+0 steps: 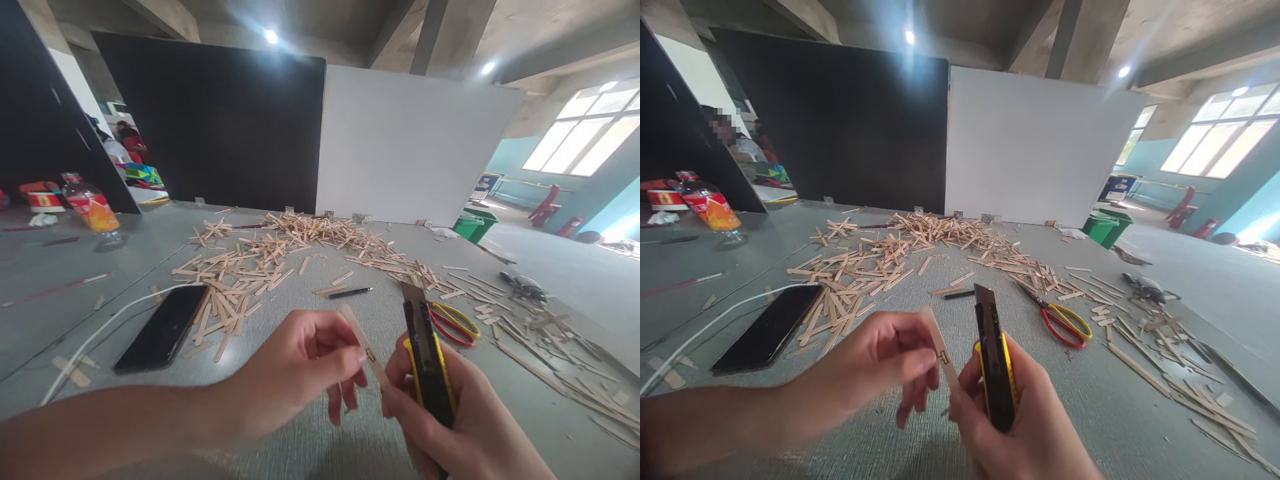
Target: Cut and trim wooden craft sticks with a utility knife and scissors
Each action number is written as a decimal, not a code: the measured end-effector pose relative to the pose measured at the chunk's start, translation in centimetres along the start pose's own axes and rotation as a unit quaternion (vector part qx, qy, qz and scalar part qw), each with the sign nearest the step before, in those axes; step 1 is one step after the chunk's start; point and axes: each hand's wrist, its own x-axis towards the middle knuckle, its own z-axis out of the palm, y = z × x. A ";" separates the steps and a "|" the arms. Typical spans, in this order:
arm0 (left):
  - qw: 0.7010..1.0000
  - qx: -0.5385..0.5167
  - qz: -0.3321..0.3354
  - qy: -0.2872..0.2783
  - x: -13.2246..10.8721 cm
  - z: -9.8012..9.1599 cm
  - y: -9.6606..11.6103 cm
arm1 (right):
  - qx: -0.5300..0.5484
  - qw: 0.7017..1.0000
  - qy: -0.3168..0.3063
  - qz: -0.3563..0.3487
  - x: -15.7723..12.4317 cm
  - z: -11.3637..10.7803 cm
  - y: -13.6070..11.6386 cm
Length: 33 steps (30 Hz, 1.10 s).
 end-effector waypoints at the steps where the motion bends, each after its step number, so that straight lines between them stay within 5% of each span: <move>1: 1.000 0.022 0.004 0.005 0.2 -0.4 0.3 | -0.010 1.000 -0.005 0.002 0.0 -0.3 -0.1; 7: 0.983 0.139 -0.087 -0.079 2.3 -3.4 0.7 | -0.147 0.988 -0.041 0.010 1.6 -1.4 1.4; 13: 0.947 0.227 -0.158 -0.160 4.4 -5.6 -2.9 | -0.343 0.936 -0.030 -0.073 4.1 -2.6 3.3; 16: 0.939 0.247 -0.180 -0.158 5.1 -6.5 -4.9 | -0.424 0.893 -0.001 -0.147 4.8 -3.8 4.4; 21: 0.929 0.271 -0.200 -0.157 5.9 -6.9 -7.0 | -0.495 0.850 -0.093 -0.153 4.5 -5.7 6.5; 29: 0.912 0.308 -0.203 -0.181 6.4 -7.1 -6.7 | -0.591 0.765 -0.110 -0.233 4.1 -5.9 9.6; 33: 0.905 0.321 -0.199 -0.194 6.4 -7.0 -6.5 | -0.610 0.749 -0.119 -0.228 4.4 -5.7 10.3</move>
